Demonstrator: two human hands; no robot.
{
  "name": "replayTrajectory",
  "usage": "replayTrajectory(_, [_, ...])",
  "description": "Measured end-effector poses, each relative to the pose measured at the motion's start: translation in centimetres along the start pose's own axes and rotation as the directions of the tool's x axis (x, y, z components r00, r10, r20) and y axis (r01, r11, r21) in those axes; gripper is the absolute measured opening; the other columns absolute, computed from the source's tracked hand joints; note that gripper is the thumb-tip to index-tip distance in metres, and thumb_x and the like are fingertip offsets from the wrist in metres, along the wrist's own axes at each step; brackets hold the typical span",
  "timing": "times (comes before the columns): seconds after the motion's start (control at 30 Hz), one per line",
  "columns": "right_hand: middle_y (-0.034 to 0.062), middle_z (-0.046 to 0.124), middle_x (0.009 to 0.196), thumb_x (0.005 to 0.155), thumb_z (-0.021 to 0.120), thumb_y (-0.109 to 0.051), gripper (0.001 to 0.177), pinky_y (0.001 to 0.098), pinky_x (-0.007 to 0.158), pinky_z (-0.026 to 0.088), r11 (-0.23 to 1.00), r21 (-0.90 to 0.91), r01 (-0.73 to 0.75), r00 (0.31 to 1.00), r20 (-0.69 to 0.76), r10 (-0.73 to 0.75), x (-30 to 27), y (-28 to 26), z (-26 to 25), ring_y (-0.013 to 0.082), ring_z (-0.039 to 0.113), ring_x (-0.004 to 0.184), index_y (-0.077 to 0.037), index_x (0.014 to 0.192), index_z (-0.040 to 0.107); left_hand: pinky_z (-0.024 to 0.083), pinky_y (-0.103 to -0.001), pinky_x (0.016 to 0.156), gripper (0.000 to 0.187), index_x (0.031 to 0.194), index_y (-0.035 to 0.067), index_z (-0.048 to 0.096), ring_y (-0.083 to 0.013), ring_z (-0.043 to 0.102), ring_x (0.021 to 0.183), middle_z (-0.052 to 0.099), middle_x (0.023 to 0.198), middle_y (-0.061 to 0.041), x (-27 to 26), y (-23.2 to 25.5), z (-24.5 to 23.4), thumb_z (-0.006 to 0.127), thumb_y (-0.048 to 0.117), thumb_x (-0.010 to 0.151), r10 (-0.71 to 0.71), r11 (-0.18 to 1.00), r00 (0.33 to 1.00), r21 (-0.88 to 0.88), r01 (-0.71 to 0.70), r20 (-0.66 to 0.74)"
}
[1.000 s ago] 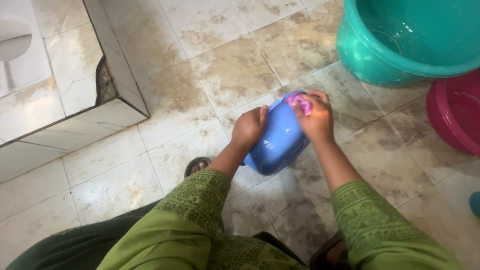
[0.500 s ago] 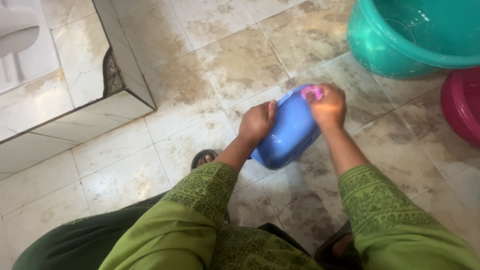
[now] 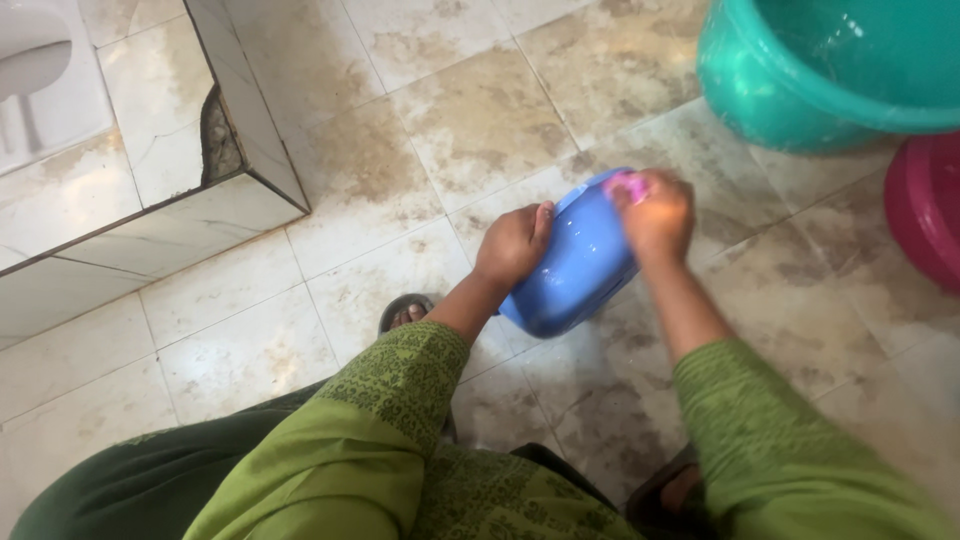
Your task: The person scrubs the inside and outside of a green basin with a pink cloth, then rinses the cloth in a blue basin. They proceed to scrub the inside and outside of the blue basin with the same cloth.
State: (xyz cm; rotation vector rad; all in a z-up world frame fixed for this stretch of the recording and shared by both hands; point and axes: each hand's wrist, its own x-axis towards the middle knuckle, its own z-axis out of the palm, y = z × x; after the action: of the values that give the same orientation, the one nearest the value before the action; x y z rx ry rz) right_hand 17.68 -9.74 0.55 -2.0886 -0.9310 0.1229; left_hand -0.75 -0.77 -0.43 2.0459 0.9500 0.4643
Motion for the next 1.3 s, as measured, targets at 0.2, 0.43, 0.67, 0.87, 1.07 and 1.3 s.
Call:
replayTrajectory(0.2, [0.0033, 0.072, 0.103, 0.072, 0.086, -0.01, 0.02, 0.043, 0.086, 0.049, 0.799, -0.106, 0.592, 0.805, 0.039, -0.592, -5.6, -6.2, 0.2, 0.0301, 0.063, 0.104, -0.014, 0.09, 0.079, 0.051, -0.05, 0.083, 0.056, 0.092, 0.002, 0.068, -0.0465, 0.066, 0.088, 0.07, 0.087, -0.027, 0.5, -1.9, -0.4, 0.036, 0.046, 0.106, -0.036, 0.989, 0.999, -0.145, 0.033, -0.016])
replayTrajectory(0.43, [0.0031, 0.074, 0.1, 0.086, 0.085, -0.024, 0.015, 0.0388, 0.088, 0.056, 0.987, 0.091, -0.136, 0.987, 0.094, 0.127, 1.1, 1.0, 0.1, 0.0275, 0.072, 0.098, -0.014, 0.088, 0.073, 0.051, -0.05, 0.082, 0.055, 0.094, 0.003, 0.069, -0.0461, 0.066, 0.087, 0.069, 0.087, -0.027, -0.7, -0.3, -1.0, 0.036, 0.046, 0.104, 0.008, 0.996, 1.0, -0.094, -0.006, 0.02])
replayTrajectory(0.67, [0.0038, 0.072, 0.105, 0.073, 0.086, -0.012, 0.021, 0.0443, 0.088, 0.052, 0.82, -0.107, 0.562, 0.825, 0.001, -0.565, -5.5, -6.1, -0.4, 0.0311, 0.064, 0.103, -0.014, 0.092, 0.078, 0.05, -0.052, 0.083, 0.056, 0.093, 0.003, 0.069, -0.0481, 0.065, 0.088, 0.069, 0.088, -0.028, -0.1, -0.8, -0.4, 0.035, 0.045, 0.107, -0.011, 0.997, 0.999, -0.076, 0.007, -0.052])
replayTrajectory(0.87, [0.0075, 0.073, 0.096, 0.087, 0.084, -0.02, 0.013, 0.0386, 0.079, 0.056, 0.963, 0.084, 0.258, 0.965, -0.067, -0.253, -1.1, 0.0, 0.0, 0.0247, 0.069, 0.086, -0.011, 0.094, 0.079, 0.052, -0.05, 0.081, 0.056, 0.096, 0.004, 0.07, -0.047, 0.066, 0.088, 0.069, 0.089, -0.028, -1.0, -2.3, -0.6, 0.036, 0.048, 0.104, 0.008, 0.996, 0.999, -0.087, -0.011, -0.035])
replayTrajectory(1.07, [0.0063, 0.06, 0.059, 0.096, 0.069, -0.033, 0.026, 0.0307, 0.028, 0.034, 0.699, 0.51, -0.502, 0.849, 0.136, 0.51, -3.4, 6.1, 1.1, 0.0135, 0.048, 0.031, -0.006, 0.095, 0.069, 0.05, -0.048, 0.083, 0.061, 0.088, 0.003, 0.072, -0.0434, 0.067, 0.083, 0.069, 0.082, -0.026, 0.1, -4.5, -2.6, 0.04, 0.052, 0.103, -0.085, 0.994, 0.994, -0.071, 0.081, -0.062])
replayTrajectory(1.3, [0.0129, 0.071, 0.104, 0.088, 0.08, -0.025, 0.023, 0.0384, 0.082, 0.055, 0.972, 0.217, 0.092, 0.995, -0.054, -0.082, -5.2, 4.4, 4.0, 0.026, 0.07, 0.092, -0.008, 0.102, 0.074, 0.055, -0.042, 0.069, 0.059, 0.08, 0.006, 0.074, -0.0293, 0.072, 0.069, 0.072, 0.072, -0.015, 1.2, 2.7, -5.9, 0.063, 0.064, 0.086, -0.348, 0.925, 0.933, 0.197, 0.325, 0.092])
